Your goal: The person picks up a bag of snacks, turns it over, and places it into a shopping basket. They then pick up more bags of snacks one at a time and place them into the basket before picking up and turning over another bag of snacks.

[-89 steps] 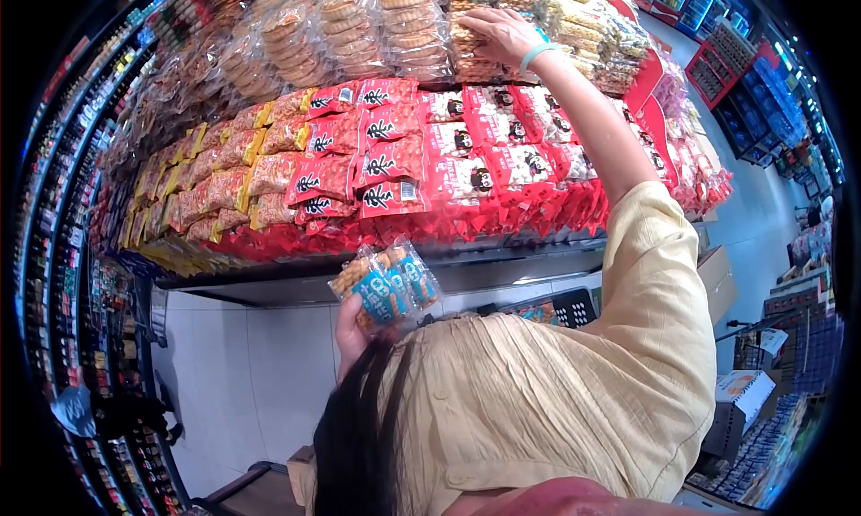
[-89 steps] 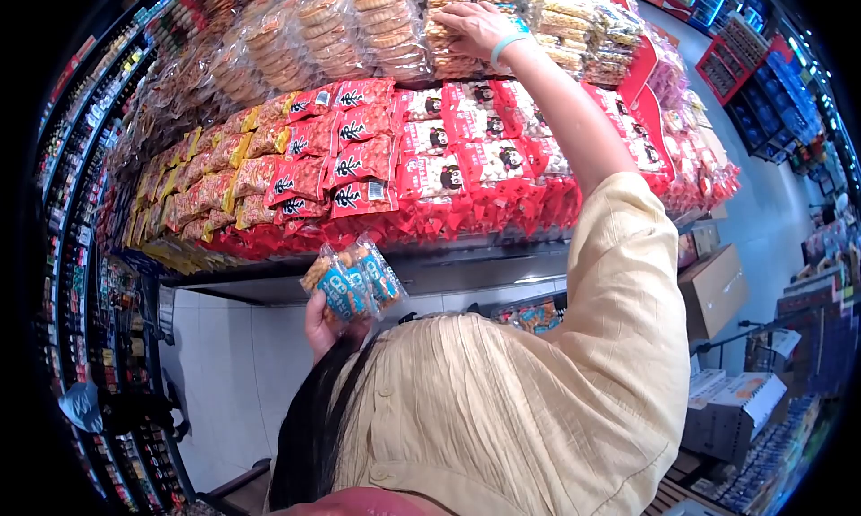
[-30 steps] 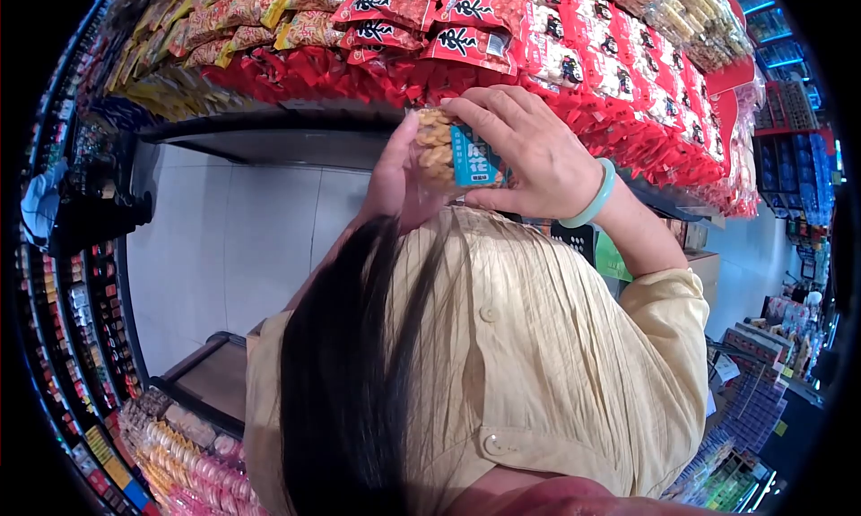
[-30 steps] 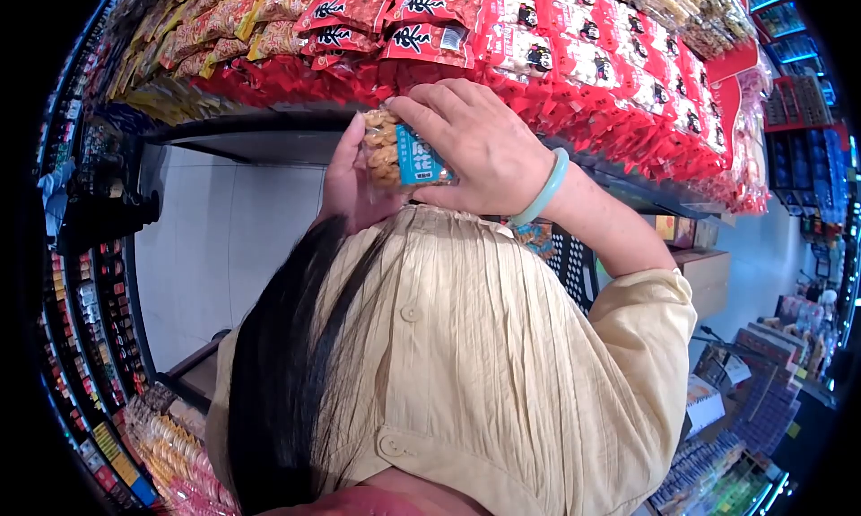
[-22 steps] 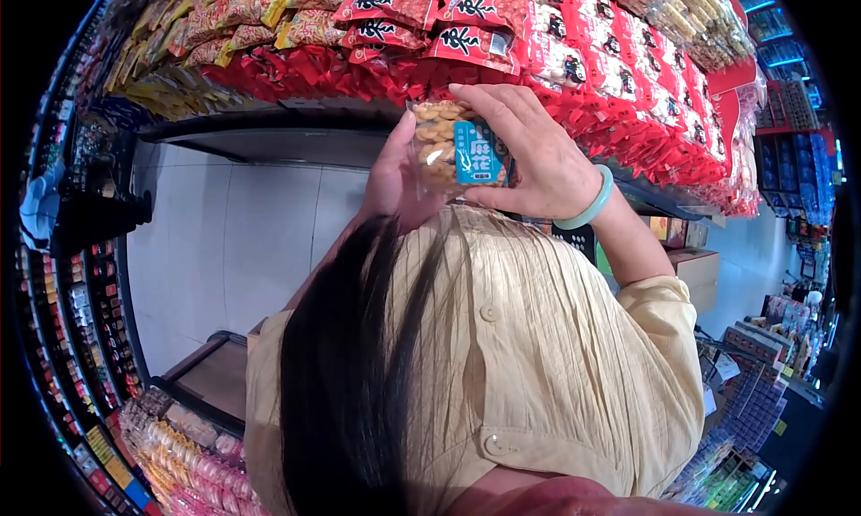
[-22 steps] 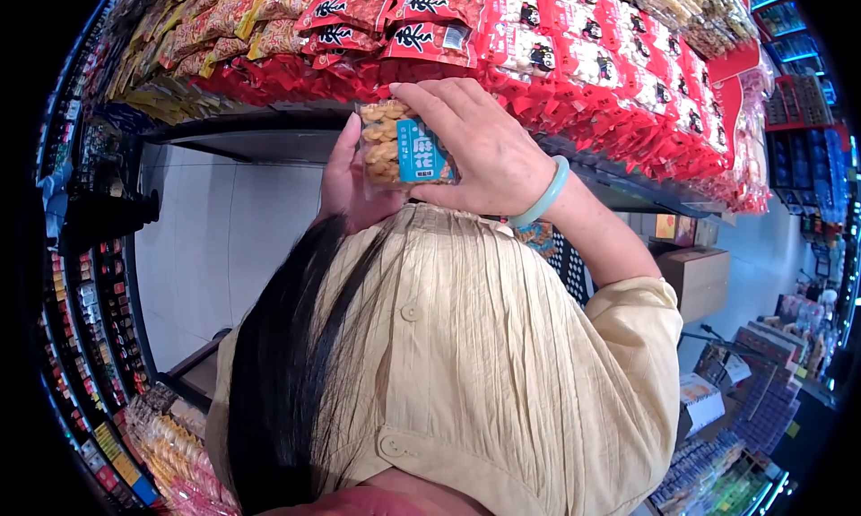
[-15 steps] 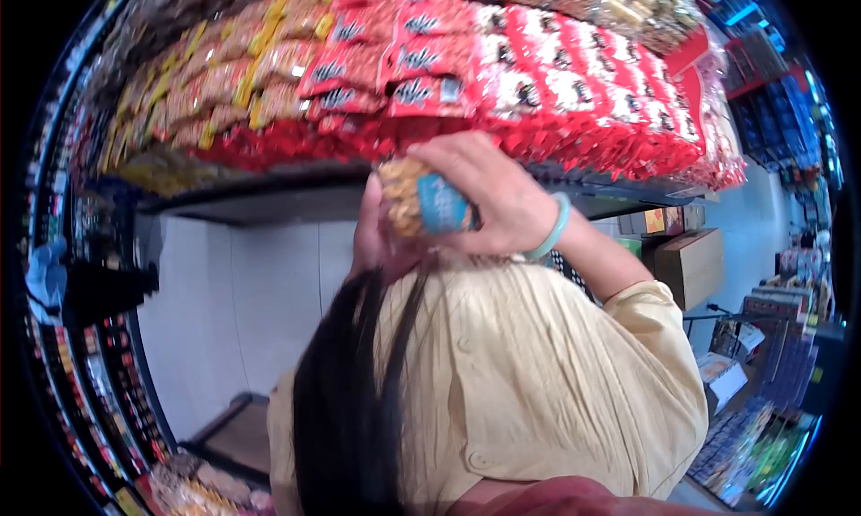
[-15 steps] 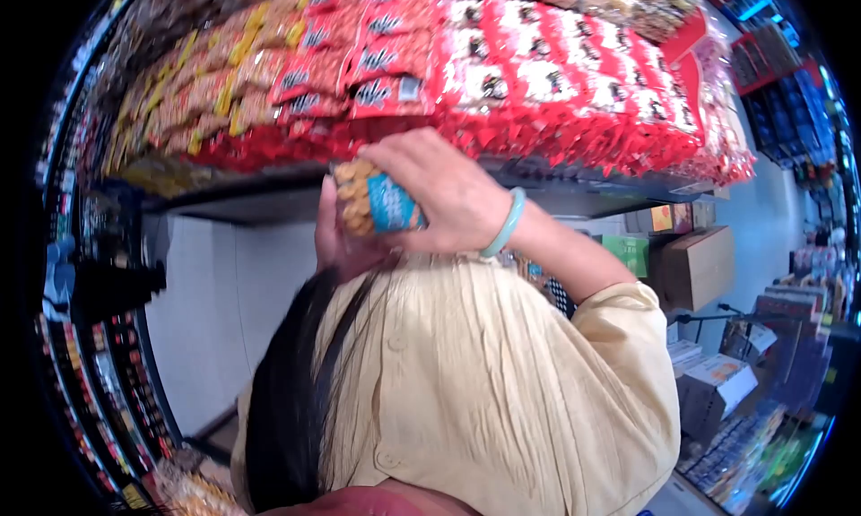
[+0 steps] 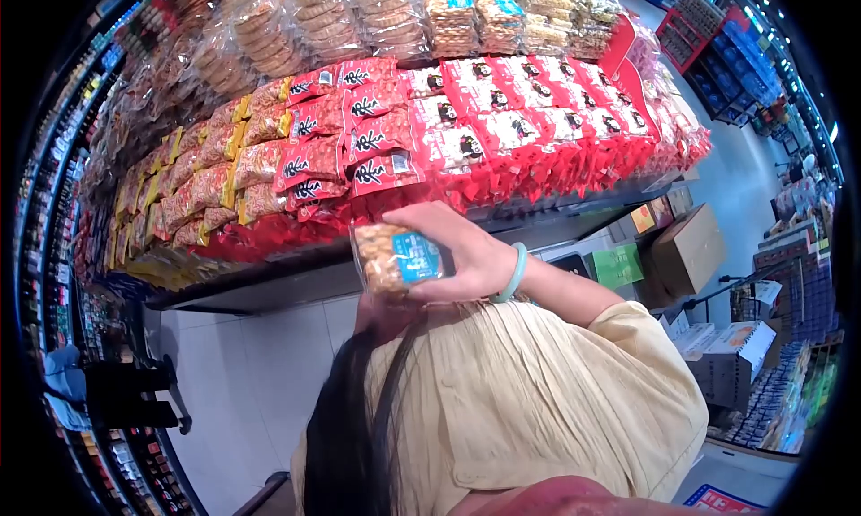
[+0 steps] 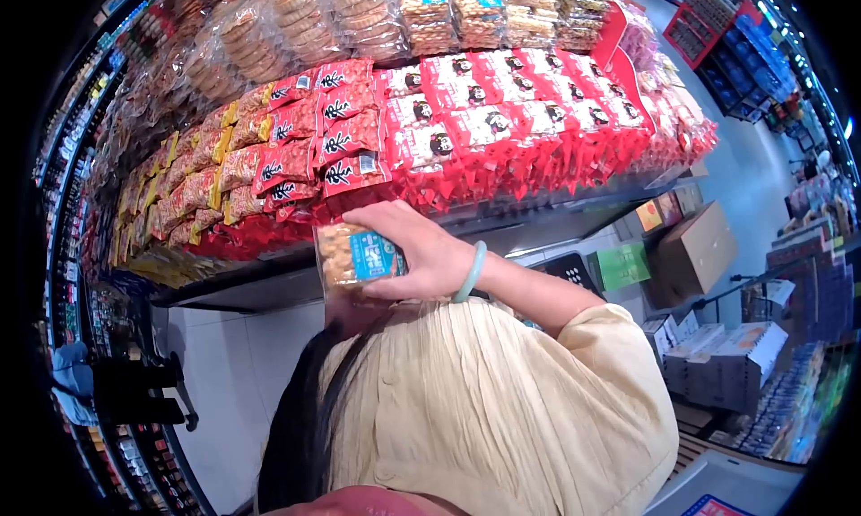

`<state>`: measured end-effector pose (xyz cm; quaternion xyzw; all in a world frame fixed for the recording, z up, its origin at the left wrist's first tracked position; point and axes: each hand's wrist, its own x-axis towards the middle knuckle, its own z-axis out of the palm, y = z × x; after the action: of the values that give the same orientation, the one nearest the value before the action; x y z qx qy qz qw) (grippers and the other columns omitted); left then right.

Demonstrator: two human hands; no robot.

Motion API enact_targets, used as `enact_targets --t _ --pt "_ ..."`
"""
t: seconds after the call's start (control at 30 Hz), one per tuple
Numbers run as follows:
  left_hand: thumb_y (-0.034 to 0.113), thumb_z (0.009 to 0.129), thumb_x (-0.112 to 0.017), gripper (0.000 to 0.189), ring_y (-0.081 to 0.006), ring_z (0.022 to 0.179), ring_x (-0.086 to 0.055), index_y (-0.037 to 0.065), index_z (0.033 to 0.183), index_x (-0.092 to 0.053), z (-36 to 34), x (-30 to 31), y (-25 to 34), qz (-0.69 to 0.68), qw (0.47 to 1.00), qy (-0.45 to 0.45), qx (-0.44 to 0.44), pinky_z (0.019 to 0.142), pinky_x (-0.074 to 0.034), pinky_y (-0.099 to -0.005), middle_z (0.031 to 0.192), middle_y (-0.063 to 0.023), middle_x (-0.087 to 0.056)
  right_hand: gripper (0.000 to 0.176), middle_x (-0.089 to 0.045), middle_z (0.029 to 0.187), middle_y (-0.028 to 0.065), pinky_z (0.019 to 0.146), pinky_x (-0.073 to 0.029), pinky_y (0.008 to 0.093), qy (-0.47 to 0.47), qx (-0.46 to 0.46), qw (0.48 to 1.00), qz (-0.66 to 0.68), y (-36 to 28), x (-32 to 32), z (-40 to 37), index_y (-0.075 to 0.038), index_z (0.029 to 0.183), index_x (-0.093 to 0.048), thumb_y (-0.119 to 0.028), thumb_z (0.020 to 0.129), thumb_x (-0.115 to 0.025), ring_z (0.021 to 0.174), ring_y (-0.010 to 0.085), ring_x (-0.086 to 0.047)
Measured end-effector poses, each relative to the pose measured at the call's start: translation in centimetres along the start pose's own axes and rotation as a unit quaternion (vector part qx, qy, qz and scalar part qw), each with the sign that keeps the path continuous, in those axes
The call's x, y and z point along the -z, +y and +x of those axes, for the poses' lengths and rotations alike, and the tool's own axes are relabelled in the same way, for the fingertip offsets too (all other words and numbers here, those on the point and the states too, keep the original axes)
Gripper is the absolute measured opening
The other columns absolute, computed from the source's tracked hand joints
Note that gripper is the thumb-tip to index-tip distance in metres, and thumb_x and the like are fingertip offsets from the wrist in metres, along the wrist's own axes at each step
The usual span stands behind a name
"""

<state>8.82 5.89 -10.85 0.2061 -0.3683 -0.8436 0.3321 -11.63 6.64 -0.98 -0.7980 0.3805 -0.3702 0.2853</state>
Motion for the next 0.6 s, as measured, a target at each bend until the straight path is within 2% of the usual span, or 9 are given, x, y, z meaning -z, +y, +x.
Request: enact_targets --t 0.03,0.07,0.13,0.2,0.23,0.27,0.33,0.43,0.6 --pt "0.032 0.102 -0.04 0.048 -0.0282 0.118 -0.055 0.001 0.139 -0.037 -0.2 -0.4 0.0 -0.222 0.975 0.006 0.026 0.1 -0.046 -0.046 0.131 -0.0153 -0.051 0.08 -0.052 0.126 0.0192 0.105 -0.036 0.0419 0.023 -0.017 0.999 0.038 0.2 -0.2 -0.3 0.001 0.139 -0.041 -0.032 0.076 -0.076 0.119 0.0329 -0.049" --pt "0.031 0.101 -0.043 0.048 -0.0281 0.119 -0.055 0.001 0.139 -0.038 0.2 -0.2 -0.1 -0.269 0.957 0.055 0.094 0.103 -0.044 -0.0465 0.134 -0.0165 -0.051 0.08 -0.052 0.126 0.0192 0.105 -0.036 0.0419 0.019 -0.023 0.998 0.046 0.3 -0.3 -0.5 0.001 0.139 -0.041 -0.032 0.076 -0.076 0.119 0.0329 -0.049" --pt "0.033 0.1 -0.042 0.052 -0.0313 0.126 -0.05 0.005 0.143 -0.034 0.5 -1.9 1.4 -0.208 0.973 0.024 0.101 0.112 -0.033 -0.0497 0.137 -0.0171 -0.049 0.072 -0.048 0.14 0.0158 0.111 -0.032 0.0402 0.069 -0.094 0.918 0.379 0.5 -0.2 -0.3 0.003 0.139 -0.042 -0.036 0.085 -0.07 0.127 0.0278 -0.048" --pt "0.032 0.1 -0.042 0.052 -0.0316 0.125 -0.05 0.003 0.143 -0.034 1.0 -0.7 0.8 -0.211 0.972 -0.061 0.081 0.111 -0.034 -0.0497 0.136 -0.0175 -0.05 0.07 -0.046 0.142 0.0157 0.111 -0.032 0.0403 0.094 -0.035 0.852 0.513 0.9 0.1 0.6 0.003 0.14 -0.041 -0.043 0.091 -0.059 0.129 0.0272 -0.047" --pt "0.032 0.1 -0.042 0.052 -0.0311 0.124 -0.052 0.001 0.143 -0.034 1.0 -1.0 0.5 -0.227 0.972 -0.025 0.059 0.11 -0.036 -0.0489 0.135 -0.0174 -0.052 0.073 -0.048 0.141 0.0182 0.111 -0.034 0.0409 0.1 -0.087 0.809 0.572 0.8 0.5 -0.5 0.001 0.143 -0.037 -0.05 0.094 -0.048 0.13 0.0287 -0.048" --pt "0.032 0.1 -0.042 0.052 -0.0311 0.124 -0.052 0.001 0.143 -0.034 0.8 -0.8 0.4 -0.23 0.971 -0.023 0.062 0.11 -0.036 -0.0489 0.135 -0.0174 -0.052 0.073 -0.048 0.139 0.0228 0.109 -0.036 0.0433 0.102 -0.081 0.774 0.62 1.0 0.8 -0.6 0.001 0.145 -0.034 -0.052 0.095 -0.043 0.128 0.0338 -0.05" --pt "0.032 0.1 -0.043 0.053 -0.0303 0.123 -0.053 0.002 0.143 -0.034 0.9 -0.5 0.5 -0.206 0.976 -0.011 0.075 0.11 -0.036 -0.0485 0.134 -0.0168 -0.053 0.071 -0.042 0.141 0.0309 0.112 -0.03 0.0531 0.099 -0.078 0.74 0.661 1.4 1.5 -1.0 -0.005 0.15 -0.029 -0.053 0.098 -0.035 0.129 0.044 -0.046" --pt "0.032 0.1 -0.045 0.053 -0.0297 0.123 -0.053 0.002 0.142 -0.036 1.1 -0.8 0.4 -0.194 0.978 -0.003 0.077 0.109 -0.037 -0.0486 0.135 -0.0163 -0.053 0.071 -0.039 0.142 0.0342 0.112 -0.029 0.0544 0.105 -0.073 0.694 0.709 1.9 1.7 -1.3 -0.004 0.15 -0.027 -0.053 0.099 -0.033 0.128 0.0483 -0.045" --pt "0.033 0.1 -0.045 0.053 -0.0298 0.123 -0.053 0.002 0.141 -0.038 1.4 -0.5 0.0 -0.204 0.976 -0.005 0.081 0.109 -0.037 -0.0489 0.135 -0.0166 -0.053 0.072 -0.039 0.143 0.0336 0.112 -0.03 0.0545 0.106 -0.074 0.678 0.723 2.5 1.9 -1.6 -0.004 0.15 -0.027 -0.054 0.098 -0.035 0.13 0.0477 -0.043"
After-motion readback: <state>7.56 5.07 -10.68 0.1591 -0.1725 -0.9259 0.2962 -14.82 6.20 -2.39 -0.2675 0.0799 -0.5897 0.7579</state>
